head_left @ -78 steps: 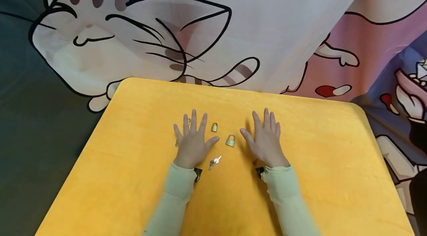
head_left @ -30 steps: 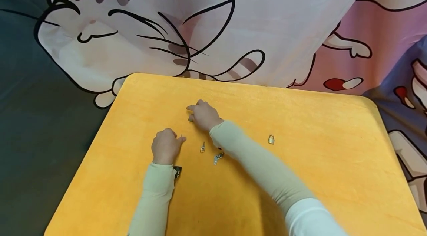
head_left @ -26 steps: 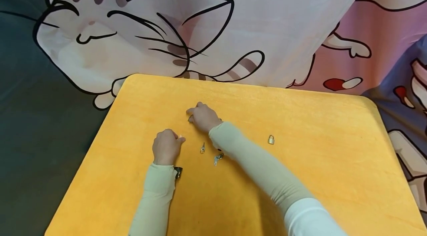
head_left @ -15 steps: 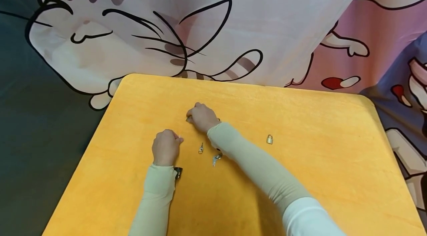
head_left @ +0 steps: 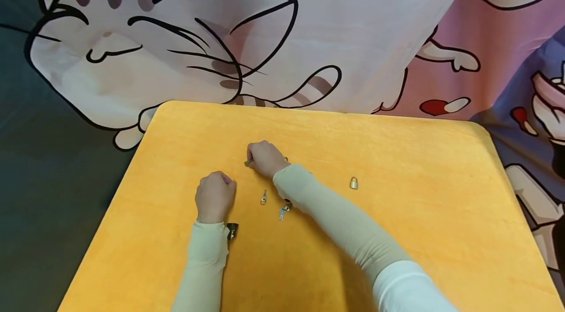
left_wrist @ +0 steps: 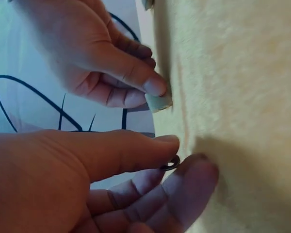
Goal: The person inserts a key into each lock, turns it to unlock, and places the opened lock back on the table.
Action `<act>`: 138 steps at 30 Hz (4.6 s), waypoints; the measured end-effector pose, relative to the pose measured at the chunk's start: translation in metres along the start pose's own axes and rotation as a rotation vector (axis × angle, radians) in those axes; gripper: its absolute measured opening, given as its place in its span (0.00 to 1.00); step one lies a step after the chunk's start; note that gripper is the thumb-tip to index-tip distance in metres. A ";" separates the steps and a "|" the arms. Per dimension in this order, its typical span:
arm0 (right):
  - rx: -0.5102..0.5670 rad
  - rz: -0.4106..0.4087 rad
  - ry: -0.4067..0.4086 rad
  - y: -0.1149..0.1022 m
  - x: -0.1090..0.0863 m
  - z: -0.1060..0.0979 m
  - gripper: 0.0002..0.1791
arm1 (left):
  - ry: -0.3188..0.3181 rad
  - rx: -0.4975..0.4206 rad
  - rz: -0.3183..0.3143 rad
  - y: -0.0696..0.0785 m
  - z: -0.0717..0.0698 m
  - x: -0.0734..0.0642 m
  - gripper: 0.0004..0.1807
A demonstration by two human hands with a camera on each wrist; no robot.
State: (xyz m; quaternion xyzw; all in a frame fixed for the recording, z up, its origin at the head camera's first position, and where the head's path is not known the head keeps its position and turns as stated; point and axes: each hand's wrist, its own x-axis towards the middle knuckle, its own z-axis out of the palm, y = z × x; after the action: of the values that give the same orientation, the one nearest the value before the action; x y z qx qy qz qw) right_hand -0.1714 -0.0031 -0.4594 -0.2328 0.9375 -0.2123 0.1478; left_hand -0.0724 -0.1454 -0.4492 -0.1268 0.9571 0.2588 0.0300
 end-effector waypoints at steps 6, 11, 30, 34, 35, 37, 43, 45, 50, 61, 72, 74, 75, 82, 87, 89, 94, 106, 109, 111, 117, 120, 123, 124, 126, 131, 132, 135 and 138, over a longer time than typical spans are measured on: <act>0.164 0.030 0.014 0.003 -0.006 -0.002 0.05 | 0.032 -0.034 0.022 0.001 -0.005 0.002 0.13; 0.246 0.009 0.065 0.007 -0.019 -0.015 0.03 | 0.094 -0.091 0.048 0.005 -0.004 0.003 0.09; 0.673 0.038 0.266 0.050 -0.086 -0.061 0.09 | 0.195 -0.427 0.226 0.058 -0.002 -0.007 0.08; 0.821 0.054 0.303 0.059 -0.101 -0.062 0.12 | 0.199 -0.530 0.279 0.072 0.001 -0.011 0.08; 0.854 0.060 0.314 0.061 -0.105 -0.062 0.12 | 0.198 -0.553 0.287 0.076 0.002 -0.012 0.09; 0.902 0.072 0.339 0.065 -0.111 -0.062 0.14 | 0.191 -0.602 0.301 0.083 0.004 -0.013 0.09; 0.992 0.077 0.406 0.070 -0.126 -0.058 0.15 | 0.187 -0.712 0.341 0.099 0.010 -0.018 0.09; 1.041 0.064 0.418 0.071 -0.130 -0.056 0.15 | 0.190 -0.738 0.351 0.103 0.011 -0.020 0.08; 1.141 0.033 0.445 0.070 -0.137 -0.054 0.14 | 0.188 -0.801 0.371 0.109 0.014 -0.023 0.08; 1.188 0.028 0.435 0.069 -0.143 -0.050 0.15 | 0.185 -0.851 0.416 0.116 0.019 -0.030 0.09; 1.239 0.035 0.428 0.069 -0.146 -0.045 0.17 | 0.172 -0.851 0.422 0.116 0.021 -0.031 0.09; 1.245 0.032 0.426 0.069 -0.147 -0.045 0.17 | 0.175 -0.844 0.423 0.116 0.021 -0.031 0.09; 1.244 0.035 0.425 0.069 -0.147 -0.045 0.17 | 0.175 -0.842 0.424 0.116 0.022 -0.031 0.08; 1.226 0.053 0.428 0.068 -0.149 -0.045 0.15 | 0.174 -0.834 0.429 0.116 0.024 -0.031 0.08; 1.206 0.045 0.439 0.068 -0.149 -0.045 0.14 | 0.168 -0.836 0.426 0.117 0.025 -0.032 0.09; 1.196 0.042 0.443 0.067 -0.149 -0.044 0.13 | 0.164 -0.833 0.426 0.118 0.025 -0.032 0.09; 1.182 0.038 0.440 0.068 -0.148 -0.044 0.15 | 0.167 -0.821 0.425 0.118 0.027 -0.032 0.09; 1.179 0.070 0.432 0.069 -0.150 -0.045 0.15 | 0.115 -0.837 0.406 0.118 0.028 -0.032 0.08; 1.191 0.088 0.426 0.069 -0.149 -0.045 0.14 | 0.092 -0.837 0.394 0.116 0.028 -0.030 0.09; 1.196 0.098 0.425 0.069 -0.149 -0.044 0.14 | 0.073 -0.828 0.380 0.115 0.028 -0.029 0.09; 1.205 0.106 0.436 0.069 -0.148 -0.044 0.12 | -0.028 -0.808 0.345 0.113 0.028 -0.029 0.08; 1.215 0.113 0.442 0.070 -0.149 -0.045 0.13 | -0.071 -0.779 0.362 0.114 0.027 -0.030 0.08; 1.237 0.119 0.443 0.071 -0.148 -0.045 0.15 | -0.096 -0.761 0.389 0.114 0.027 -0.031 0.08; 1.247 0.121 0.443 0.071 -0.148 -0.045 0.16 | -0.102 -0.762 0.396 0.115 0.027 -0.031 0.08; 1.266 0.124 0.442 0.071 -0.148 -0.046 0.17 | -0.115 -0.768 0.404 0.115 0.028 -0.032 0.08; 1.303 0.120 0.433 0.070 -0.148 -0.045 0.16 | -0.138 -0.788 0.399 0.116 0.029 -0.033 0.09; 1.310 0.119 0.431 0.071 -0.148 -0.045 0.15 | -0.140 -0.793 0.400 0.115 0.029 -0.033 0.09; 1.322 0.112 0.421 0.071 -0.148 -0.044 0.15 | -0.145 -0.803 0.407 0.115 0.030 -0.033 0.09; 1.330 0.107 0.414 0.071 -0.148 -0.044 0.13 | -0.143 -0.804 0.416 0.116 0.031 -0.034 0.08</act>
State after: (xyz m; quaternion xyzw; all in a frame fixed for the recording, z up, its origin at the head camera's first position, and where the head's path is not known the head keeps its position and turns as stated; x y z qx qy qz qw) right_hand -0.0892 0.1421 -0.4285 -0.0010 0.6275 -0.7737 0.0876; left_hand -0.0703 -0.0257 -0.4152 0.0846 0.7812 0.6185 -0.0083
